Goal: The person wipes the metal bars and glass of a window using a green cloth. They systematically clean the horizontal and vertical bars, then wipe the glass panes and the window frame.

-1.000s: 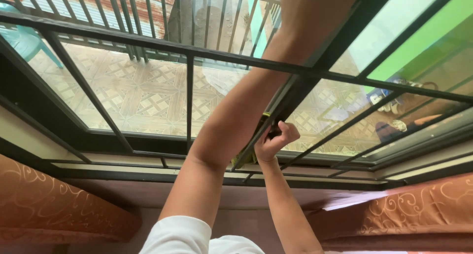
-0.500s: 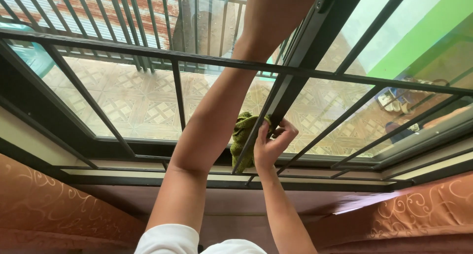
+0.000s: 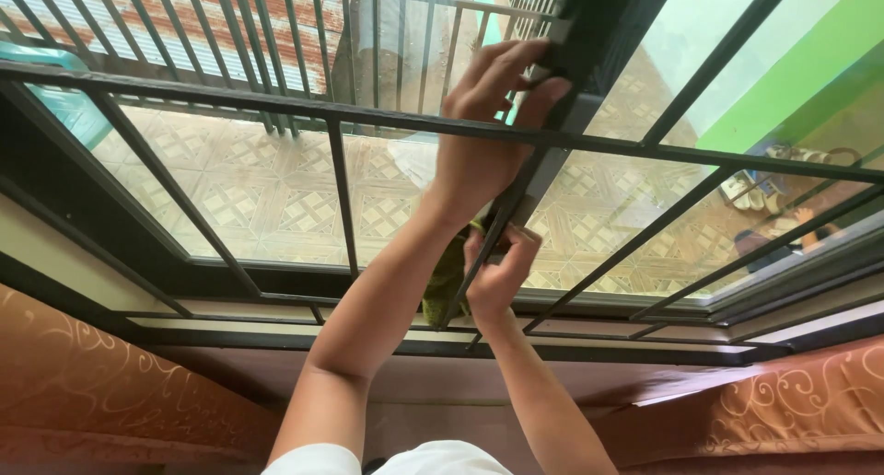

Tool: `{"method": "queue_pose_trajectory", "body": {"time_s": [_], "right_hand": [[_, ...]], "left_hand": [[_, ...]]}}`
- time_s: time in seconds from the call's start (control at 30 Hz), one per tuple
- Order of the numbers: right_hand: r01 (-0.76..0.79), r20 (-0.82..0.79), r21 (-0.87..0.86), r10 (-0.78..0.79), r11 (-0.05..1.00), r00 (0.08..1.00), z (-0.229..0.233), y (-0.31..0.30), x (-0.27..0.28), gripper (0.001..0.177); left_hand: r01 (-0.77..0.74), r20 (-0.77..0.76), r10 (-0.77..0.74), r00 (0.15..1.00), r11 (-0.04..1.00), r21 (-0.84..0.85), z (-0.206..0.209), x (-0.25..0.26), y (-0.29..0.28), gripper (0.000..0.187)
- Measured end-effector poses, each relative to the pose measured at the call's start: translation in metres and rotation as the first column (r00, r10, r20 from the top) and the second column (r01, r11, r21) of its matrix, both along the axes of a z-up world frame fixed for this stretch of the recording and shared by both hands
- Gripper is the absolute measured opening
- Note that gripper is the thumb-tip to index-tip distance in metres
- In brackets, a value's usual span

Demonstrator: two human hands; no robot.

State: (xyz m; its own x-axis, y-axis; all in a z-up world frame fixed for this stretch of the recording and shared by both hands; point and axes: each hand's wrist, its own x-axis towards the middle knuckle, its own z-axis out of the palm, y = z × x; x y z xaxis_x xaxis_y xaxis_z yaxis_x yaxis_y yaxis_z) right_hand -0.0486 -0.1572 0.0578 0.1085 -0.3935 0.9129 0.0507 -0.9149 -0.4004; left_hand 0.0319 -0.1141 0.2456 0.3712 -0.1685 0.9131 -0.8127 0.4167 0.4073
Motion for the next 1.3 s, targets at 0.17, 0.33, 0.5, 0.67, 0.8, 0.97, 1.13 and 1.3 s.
{"method": "queue_pose_trajectory", "body": {"time_s": [0.17, 0.33, 0.5, 0.67, 0.8, 0.97, 1.13, 1.3], "right_hand": [[-0.139, -0.079, 0.002, 0.139, 0.990, 0.987, 0.000, 0.003, 0.008, 0.034], [-0.257, -0.151, -0.018, 0.251, 0.966, 0.956, -0.012, -0.005, 0.009, 0.036], [-0.263, -0.172, -0.022, 0.255, 0.965, 0.951, -0.010, -0.005, 0.005, 0.036], [-0.246, -0.173, 0.055, 0.252, 0.968, 0.952, -0.016, -0.008, 0.001, 0.043], [-0.207, -0.162, 0.027, 0.208, 0.978, 0.965, -0.012, -0.008, -0.003, 0.036], [-0.112, -0.147, 0.055, 0.119, 0.992, 0.982, -0.012, -0.013, -0.008, 0.036], [-0.056, -0.115, 0.130, 0.071, 0.990, 0.991, -0.021, -0.021, -0.010, 0.046], [-0.001, -0.089, 0.146, 0.014, 0.989, 0.996, -0.019, -0.030, -0.016, 0.041]], "left_hand": [[-0.041, -0.069, 0.035, 0.997, 0.995, -0.090, -0.013, 0.014, 0.015, 0.029], [-0.142, -0.080, 0.132, 0.988, 0.982, -0.128, -0.014, 0.014, 0.024, 0.026], [-0.164, -0.085, 0.153, 0.984, 0.977, -0.138, -0.010, 0.006, 0.022, 0.024], [-0.166, -0.080, 0.156, 0.985, 0.975, -0.145, -0.011, 0.003, 0.011, 0.024], [-0.176, -0.072, 0.168, 0.983, 0.975, -0.132, -0.011, -0.003, 0.002, 0.024], [-0.084, -0.111, 0.064, 0.992, 0.979, -0.187, -0.013, -0.012, -0.015, 0.028], [-0.033, -0.142, 0.017, 0.990, 0.994, -0.108, -0.010, -0.016, -0.018, 0.024], [0.030, -0.037, -0.035, 0.999, 0.993, -0.113, -0.009, -0.012, -0.027, 0.025]]}}
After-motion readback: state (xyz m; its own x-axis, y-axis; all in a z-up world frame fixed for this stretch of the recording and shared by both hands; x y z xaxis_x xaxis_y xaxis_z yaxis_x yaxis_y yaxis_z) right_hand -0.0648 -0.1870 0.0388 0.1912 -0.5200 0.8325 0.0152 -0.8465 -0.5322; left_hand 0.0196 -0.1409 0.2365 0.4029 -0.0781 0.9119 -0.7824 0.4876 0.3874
